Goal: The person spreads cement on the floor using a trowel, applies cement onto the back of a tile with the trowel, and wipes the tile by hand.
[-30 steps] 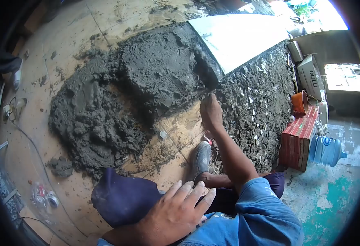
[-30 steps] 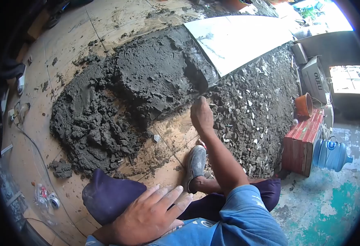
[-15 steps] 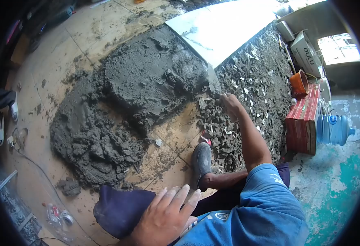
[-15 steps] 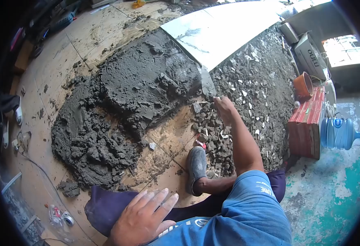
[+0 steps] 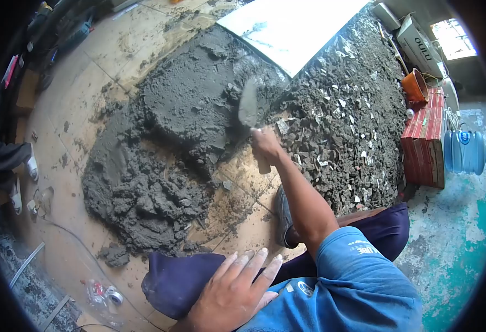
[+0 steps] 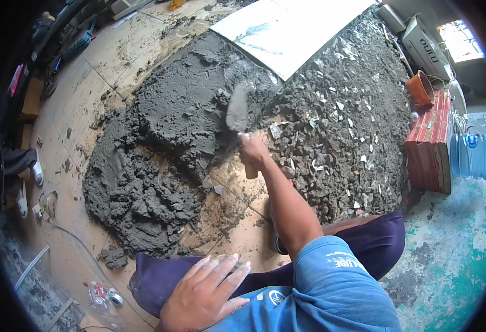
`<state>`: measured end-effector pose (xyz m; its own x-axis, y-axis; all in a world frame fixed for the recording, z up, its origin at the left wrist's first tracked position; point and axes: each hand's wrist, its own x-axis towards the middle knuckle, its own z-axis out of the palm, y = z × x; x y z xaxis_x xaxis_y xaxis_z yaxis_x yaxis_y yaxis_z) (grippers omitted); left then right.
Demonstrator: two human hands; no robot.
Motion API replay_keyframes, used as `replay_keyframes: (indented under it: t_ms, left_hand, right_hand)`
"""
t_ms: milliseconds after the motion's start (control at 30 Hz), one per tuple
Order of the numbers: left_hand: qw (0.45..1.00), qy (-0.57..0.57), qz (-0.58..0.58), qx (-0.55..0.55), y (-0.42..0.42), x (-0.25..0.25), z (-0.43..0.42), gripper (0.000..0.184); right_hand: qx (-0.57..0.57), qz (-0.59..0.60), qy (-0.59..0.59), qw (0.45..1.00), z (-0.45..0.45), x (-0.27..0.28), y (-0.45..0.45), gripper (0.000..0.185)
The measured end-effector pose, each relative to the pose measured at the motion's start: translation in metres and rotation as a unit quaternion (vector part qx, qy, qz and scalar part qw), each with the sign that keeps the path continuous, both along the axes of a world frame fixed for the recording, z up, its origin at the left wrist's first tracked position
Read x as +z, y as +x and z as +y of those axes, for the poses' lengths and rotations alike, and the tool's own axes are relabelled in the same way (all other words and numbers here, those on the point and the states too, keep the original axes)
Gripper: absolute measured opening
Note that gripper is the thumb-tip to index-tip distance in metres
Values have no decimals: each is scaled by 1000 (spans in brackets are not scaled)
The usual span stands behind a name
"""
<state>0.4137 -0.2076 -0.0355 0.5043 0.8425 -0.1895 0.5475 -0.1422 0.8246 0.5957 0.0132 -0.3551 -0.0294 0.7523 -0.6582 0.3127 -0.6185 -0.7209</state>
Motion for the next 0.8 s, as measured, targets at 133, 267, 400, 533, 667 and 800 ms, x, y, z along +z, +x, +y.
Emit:
replay_keyframes:
  t_ms: [133,267,400,533,667,800]
  left_hand:
    - [1000,6,-11,-3,-2,6,2,64]
    - [1000,13,-6,15,-7,4,-8,64]
    - [999,5,10,30,-7,-9,-24,64]
    - [997,-23,50,48,-4,-15,-30,64]
    - [998,-20,61,27,-4,-18,-27,58]
    - [992,-64,71,79,8,-15,-27,63]
  right_hand:
    - [300,-246,130,912,-19,39,-29,44]
    - [364,-389,134,836,-3,78,-24,34]
    - [430,-479,236,728,70,32,26,30]
    - [418,-499,258,714,137,24,38,34]
    - [369,-544,280,700,185,41,29,32]
    - [352,-533,283,715,232,42,28,33]
